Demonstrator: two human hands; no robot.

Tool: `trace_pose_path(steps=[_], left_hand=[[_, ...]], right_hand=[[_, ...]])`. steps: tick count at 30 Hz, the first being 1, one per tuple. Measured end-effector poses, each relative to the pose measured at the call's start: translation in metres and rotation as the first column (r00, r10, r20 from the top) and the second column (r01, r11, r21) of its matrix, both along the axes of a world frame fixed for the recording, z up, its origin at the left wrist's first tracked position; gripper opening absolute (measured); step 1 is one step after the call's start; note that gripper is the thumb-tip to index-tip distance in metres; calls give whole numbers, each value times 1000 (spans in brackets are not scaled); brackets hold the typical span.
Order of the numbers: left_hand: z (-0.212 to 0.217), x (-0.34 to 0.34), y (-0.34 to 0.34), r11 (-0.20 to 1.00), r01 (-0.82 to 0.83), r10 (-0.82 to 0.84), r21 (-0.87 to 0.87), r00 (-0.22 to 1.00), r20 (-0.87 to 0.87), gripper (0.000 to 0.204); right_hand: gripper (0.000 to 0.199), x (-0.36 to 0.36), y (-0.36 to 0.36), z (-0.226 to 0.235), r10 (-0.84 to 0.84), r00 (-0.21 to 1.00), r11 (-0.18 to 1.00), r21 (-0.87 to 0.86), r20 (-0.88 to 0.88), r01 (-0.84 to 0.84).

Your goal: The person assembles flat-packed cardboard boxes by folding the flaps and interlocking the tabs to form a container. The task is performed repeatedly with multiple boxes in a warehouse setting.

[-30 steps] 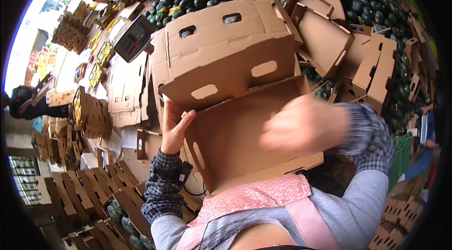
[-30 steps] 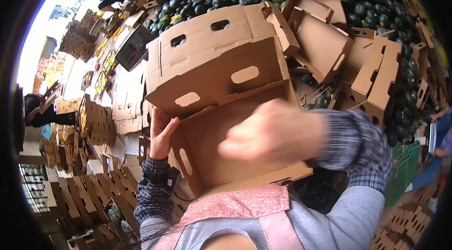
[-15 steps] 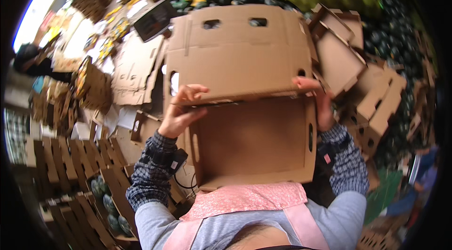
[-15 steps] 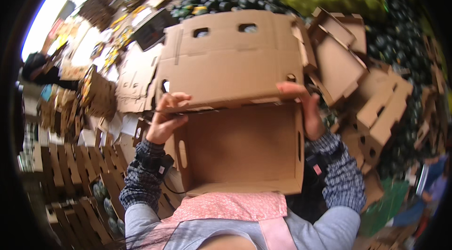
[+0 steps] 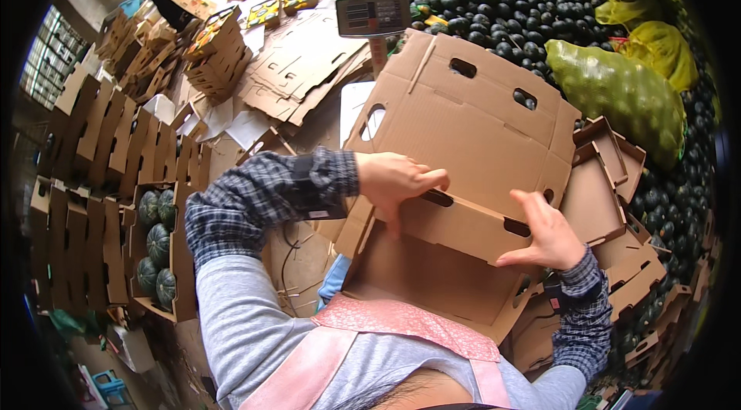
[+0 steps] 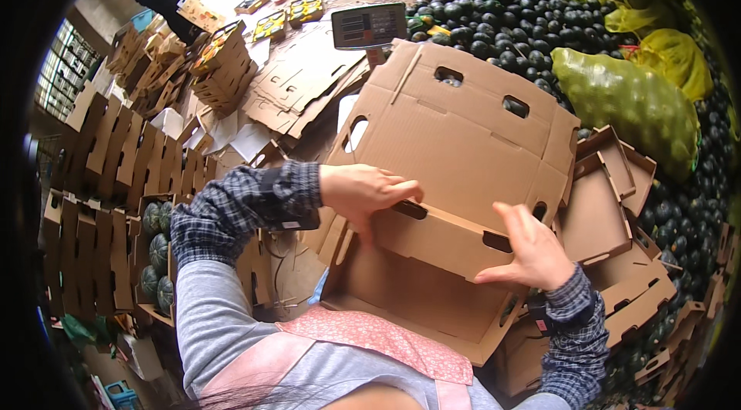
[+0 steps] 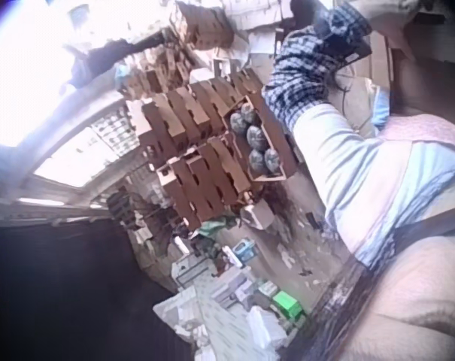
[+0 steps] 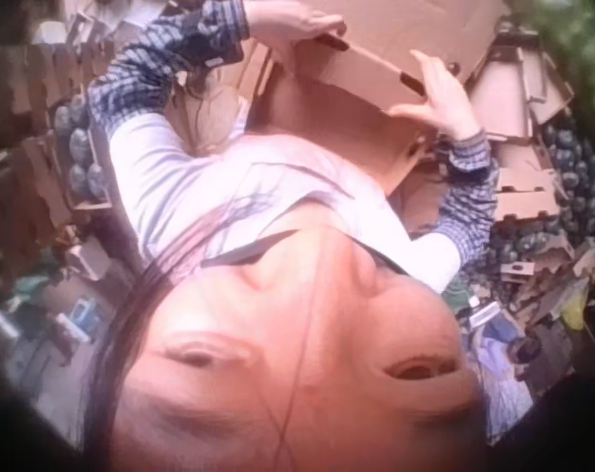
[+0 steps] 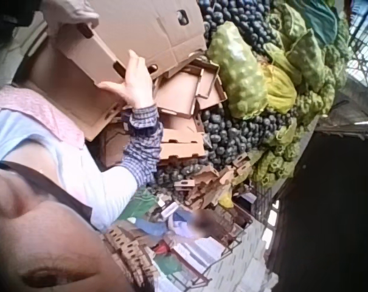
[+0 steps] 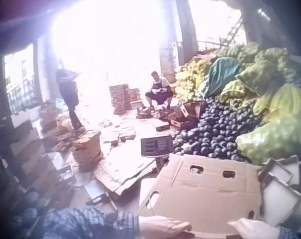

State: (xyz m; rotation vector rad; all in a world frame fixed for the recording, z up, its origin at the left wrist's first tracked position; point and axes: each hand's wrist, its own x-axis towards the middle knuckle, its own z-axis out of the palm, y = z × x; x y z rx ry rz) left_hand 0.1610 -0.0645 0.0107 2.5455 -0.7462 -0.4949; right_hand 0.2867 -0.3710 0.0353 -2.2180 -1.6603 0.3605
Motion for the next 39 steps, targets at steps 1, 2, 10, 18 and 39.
trace_pose_path(steps=[1, 2, 10, 18, 39], left_hand=[[3, 4, -5, 999, -38, 38, -8, 999, 28, 88], [4, 7, -8, 997, -75, 76, -17, 996, 56, 80], [-28, 13, -14, 947, -127, 18, 295, 938, 347, 24], [-43, -127, 136, 377, -860, 913, -343, 284, 294, 42], [-88, -81, 60, 434, -801, 872, -412, 489, -34, 88]], right_hand=[[95, -4, 4, -2, 51, 992, 994, -100, 116, -39], [77, -10, 7, -5, 94, 972, 986, -159, 216, -60], [9, -3, 11, -33, 40, 864, 994, -112, 502, 19], [97, -28, -90, -100, -655, 538, 585, 93, -531, 805], [85, -52, -71, -94, -427, 427, 636, 71, -797, 769]])
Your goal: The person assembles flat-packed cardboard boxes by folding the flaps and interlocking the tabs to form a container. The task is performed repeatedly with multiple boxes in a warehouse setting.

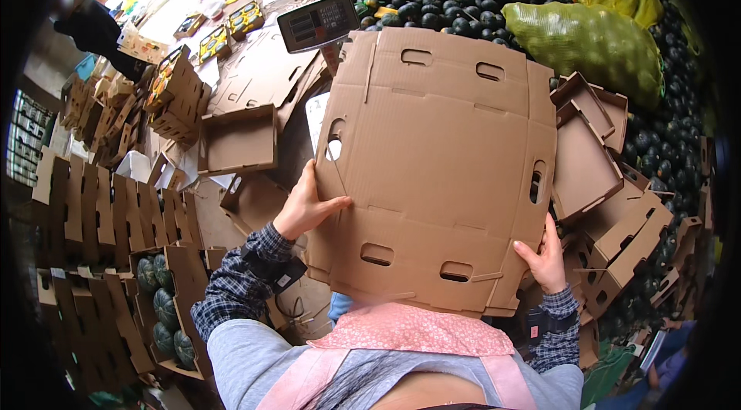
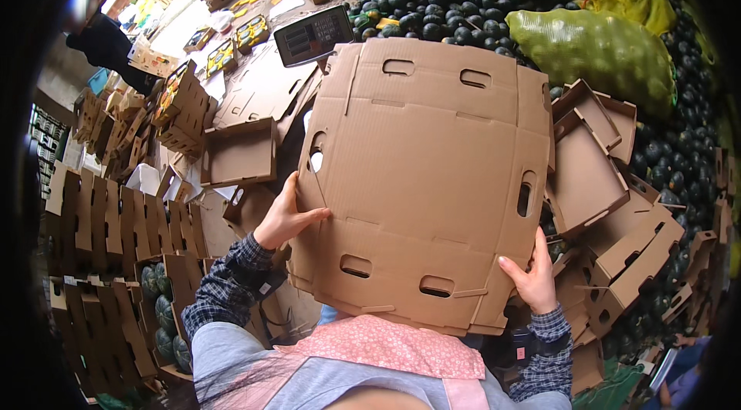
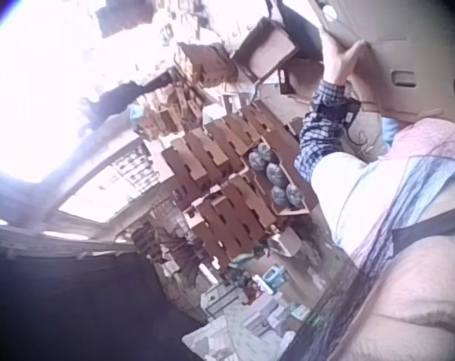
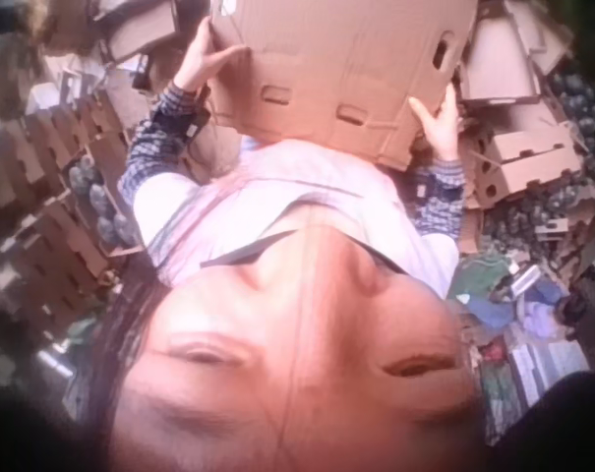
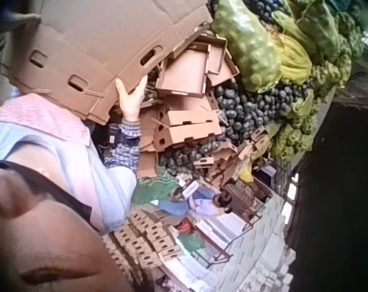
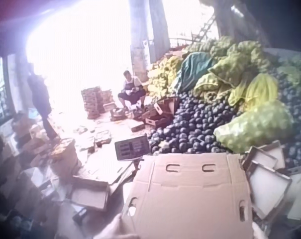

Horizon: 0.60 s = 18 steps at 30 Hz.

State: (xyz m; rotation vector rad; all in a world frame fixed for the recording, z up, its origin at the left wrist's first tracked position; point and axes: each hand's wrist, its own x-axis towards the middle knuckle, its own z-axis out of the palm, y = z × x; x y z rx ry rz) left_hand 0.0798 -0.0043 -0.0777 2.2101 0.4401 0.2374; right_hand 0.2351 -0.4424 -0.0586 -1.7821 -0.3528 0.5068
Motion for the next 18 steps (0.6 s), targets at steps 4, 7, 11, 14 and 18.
trace_pose_path(steps=[4, 7, 11, 14, 18], left_hand=[[5, 0, 5, 998, -26, 21, -49, 995, -102, 78], [4, 11, 6, 969, -134, 179, 207, 959, -219, 68], [-15, -1, 37, 969, -188, 171, -164, 979, -109, 38], [-23, -33, 73, 955, -269, 298, 127, 868, -398, 45], [-14, -38, 50, 960, -196, 225, 202, 965, -132, 73]], right_hand=[[94, -10, 4, 8, 0, 986, 962, -268, 166, 45], [99, -27, 11, -21, -99, 913, 948, -242, 397, 208], [101, -29, 14, -32, -130, 875, 957, -172, 467, 234], [97, -27, 10, -42, -135, 892, 971, -122, 431, 206], [90, -19, 7, -35, -59, 922, 960, -230, 383, 157]])
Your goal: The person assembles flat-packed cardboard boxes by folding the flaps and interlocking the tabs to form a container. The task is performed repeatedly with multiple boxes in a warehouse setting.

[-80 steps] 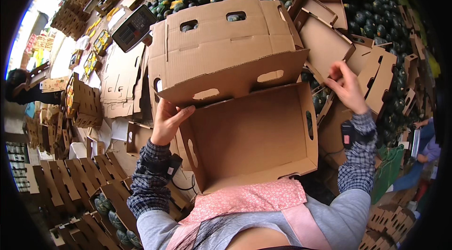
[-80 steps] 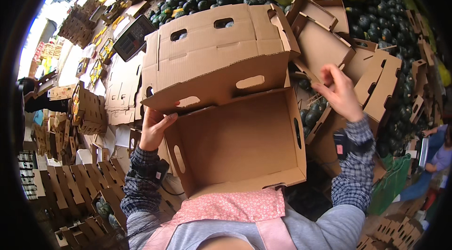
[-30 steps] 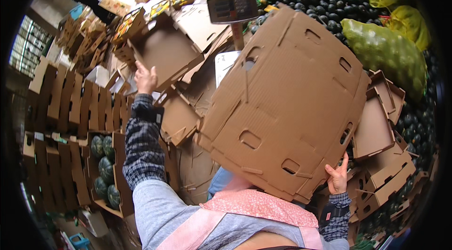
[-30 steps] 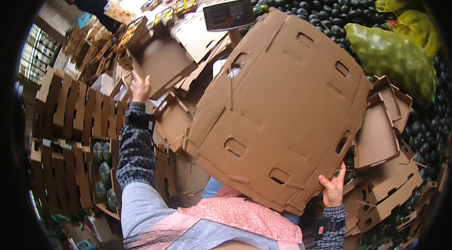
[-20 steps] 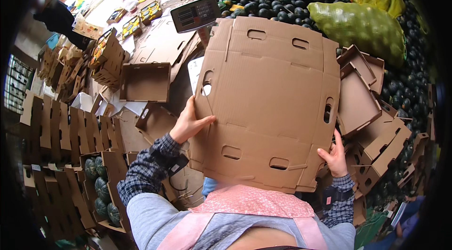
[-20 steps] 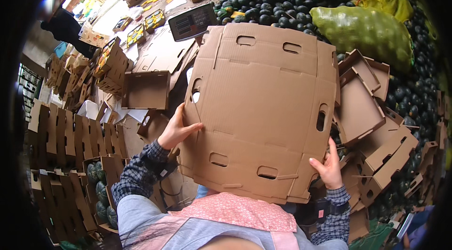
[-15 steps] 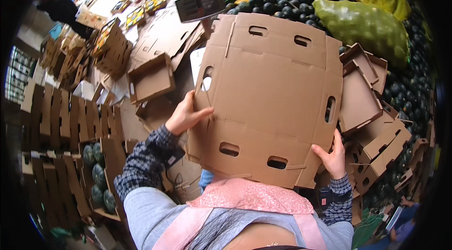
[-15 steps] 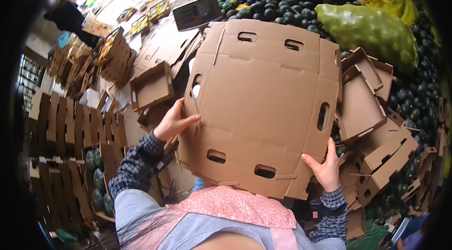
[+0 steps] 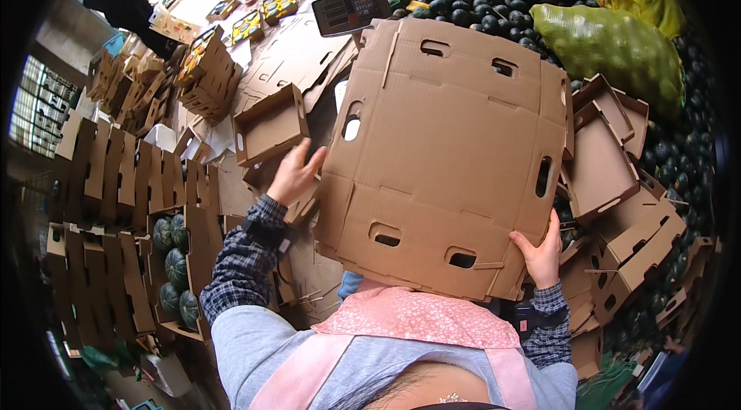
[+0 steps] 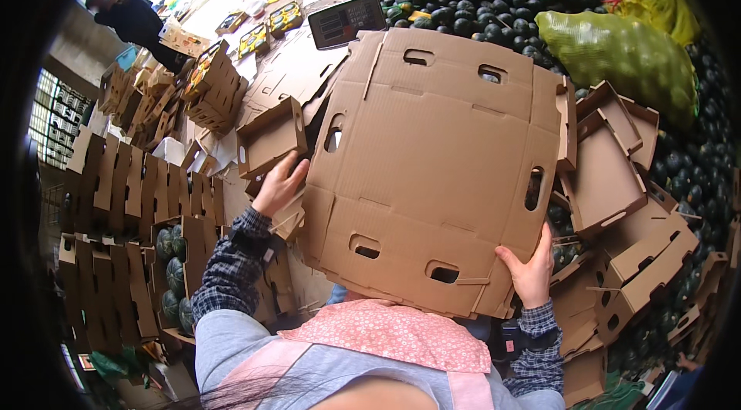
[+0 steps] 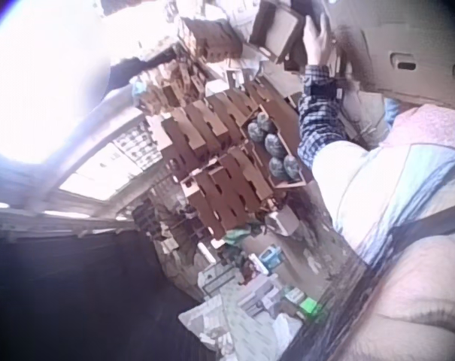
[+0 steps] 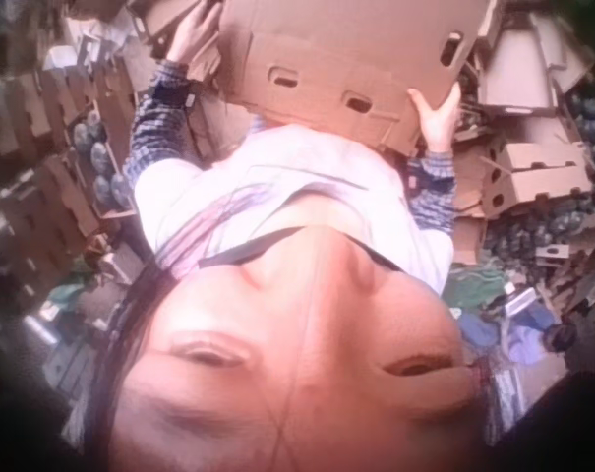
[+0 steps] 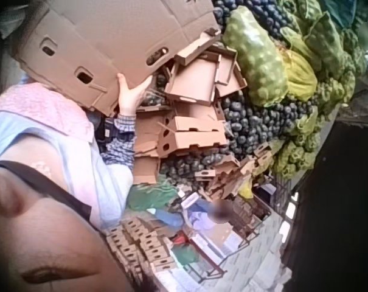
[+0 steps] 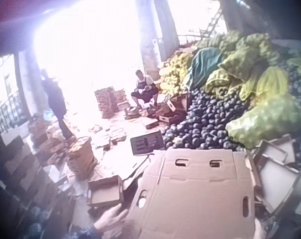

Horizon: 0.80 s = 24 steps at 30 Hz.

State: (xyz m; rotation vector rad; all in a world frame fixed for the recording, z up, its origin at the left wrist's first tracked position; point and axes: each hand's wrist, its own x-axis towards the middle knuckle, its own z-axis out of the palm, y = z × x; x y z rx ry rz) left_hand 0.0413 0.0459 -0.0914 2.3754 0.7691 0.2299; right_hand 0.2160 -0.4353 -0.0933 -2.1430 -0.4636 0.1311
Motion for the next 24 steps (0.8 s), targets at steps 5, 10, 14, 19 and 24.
trace_pose_path(steps=[5, 10, 14, 19, 24], left_hand=[[17, -3, -80, 993, 92, -92, 79, 996, 2, 108], [64, -2, -90, 987, 66, -51, -150, 993, 103, 88], [88, 2, -109, 961, 157, -189, 229, 974, 125, 61], [84, 29, -107, 596, 783, -737, 177, 621, -265, 49], [90, 50, -57, 366, 930, -893, 39, 363, -265, 65]], right_hand=[[89, -9, 3, 41, 4, 994, 1000, 1, -110, -4], [85, -22, -3, 57, -24, 938, 978, -185, 347, 93], [84, -16, -3, 57, 32, 981, 974, -225, 192, 13], [106, 12, 30, 116, 723, 691, 649, -371, 27, -664], [37, 60, 1, 82, 728, 643, 685, -231, 239, -691]])
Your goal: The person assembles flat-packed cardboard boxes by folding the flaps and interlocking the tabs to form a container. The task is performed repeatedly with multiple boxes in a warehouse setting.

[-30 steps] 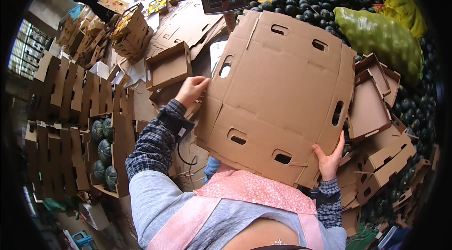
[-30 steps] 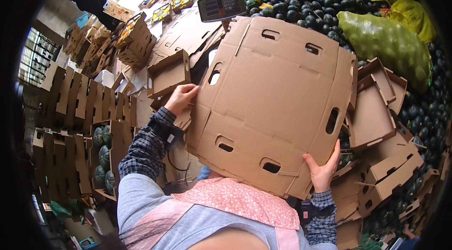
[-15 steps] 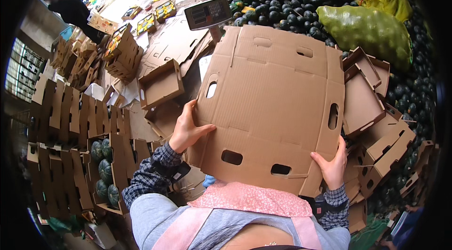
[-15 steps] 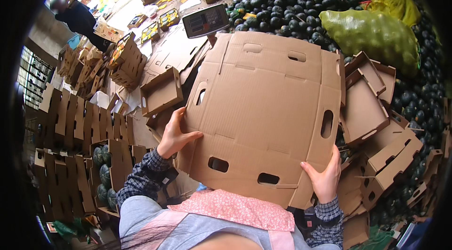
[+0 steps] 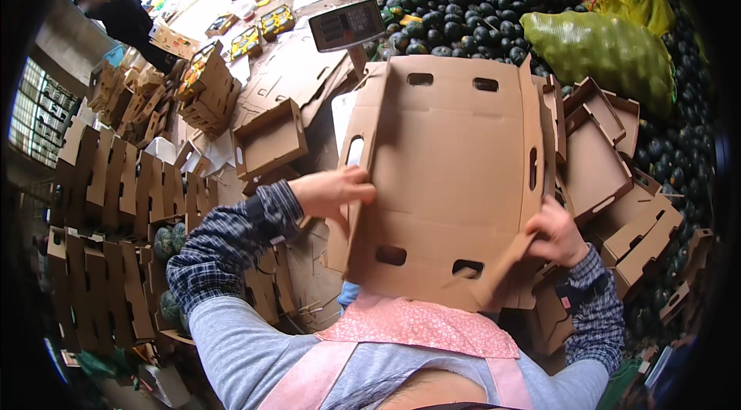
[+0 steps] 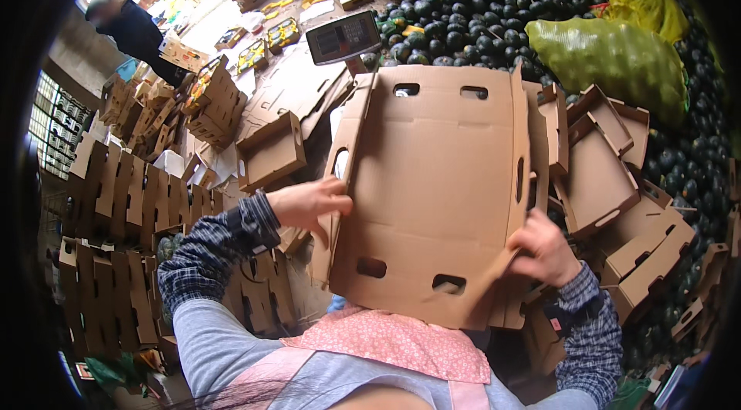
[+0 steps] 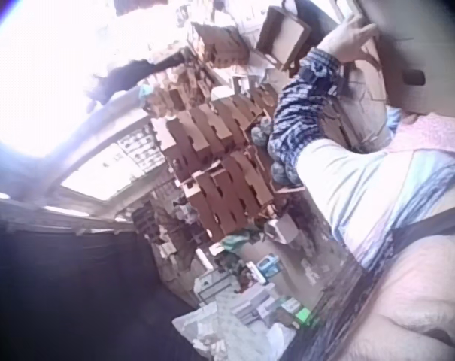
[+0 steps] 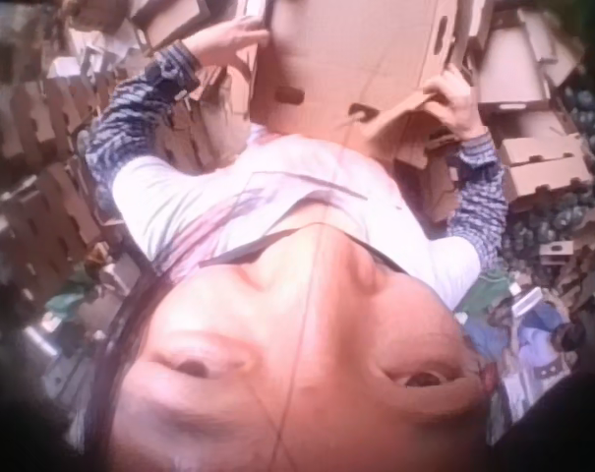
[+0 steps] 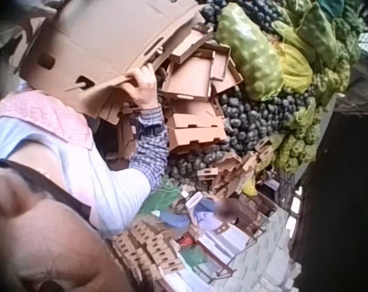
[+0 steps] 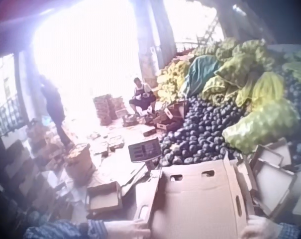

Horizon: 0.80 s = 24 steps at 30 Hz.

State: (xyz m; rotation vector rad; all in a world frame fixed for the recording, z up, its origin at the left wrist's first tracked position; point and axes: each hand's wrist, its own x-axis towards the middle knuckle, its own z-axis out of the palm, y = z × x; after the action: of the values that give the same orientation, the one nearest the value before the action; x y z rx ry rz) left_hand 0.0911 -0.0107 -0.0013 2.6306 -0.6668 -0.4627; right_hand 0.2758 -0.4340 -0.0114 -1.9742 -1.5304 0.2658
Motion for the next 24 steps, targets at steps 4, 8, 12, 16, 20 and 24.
trace_pose_path(steps=[4, 8, 12, 16, 20, 24], left_hand=[[-23, -19, 5, 618, -421, 383, -664, 899, -213, 28], [-98, -68, 61, -294, -522, 527, -801, 611, -591, 27], [-21, -71, 13, -204, -586, 603, -784, 556, -572, 44], [-2, -84, 3, 341, -567, 737, -750, 657, -161, 43], [-32, -101, 12, 140, -404, 564, -904, 783, -263, 79], [-43, -94, 7, 210, -225, 598, -951, 800, -57, 62]], right_hand=[[23, -17, 0, -21, -513, 352, 508, 54, -783, 860], [29, -34, 5, 17, -438, 339, 625, -11, -833, 781], [29, -29, -26, 11, -485, 559, 774, -32, -672, 633], [26, -33, -27, 18, -424, 440, 719, 0, -792, 695], [28, -37, -39, 17, -422, 503, 753, 18, -754, 658], [30, -43, -35, 28, -409, 673, 874, -53, -616, 483]])
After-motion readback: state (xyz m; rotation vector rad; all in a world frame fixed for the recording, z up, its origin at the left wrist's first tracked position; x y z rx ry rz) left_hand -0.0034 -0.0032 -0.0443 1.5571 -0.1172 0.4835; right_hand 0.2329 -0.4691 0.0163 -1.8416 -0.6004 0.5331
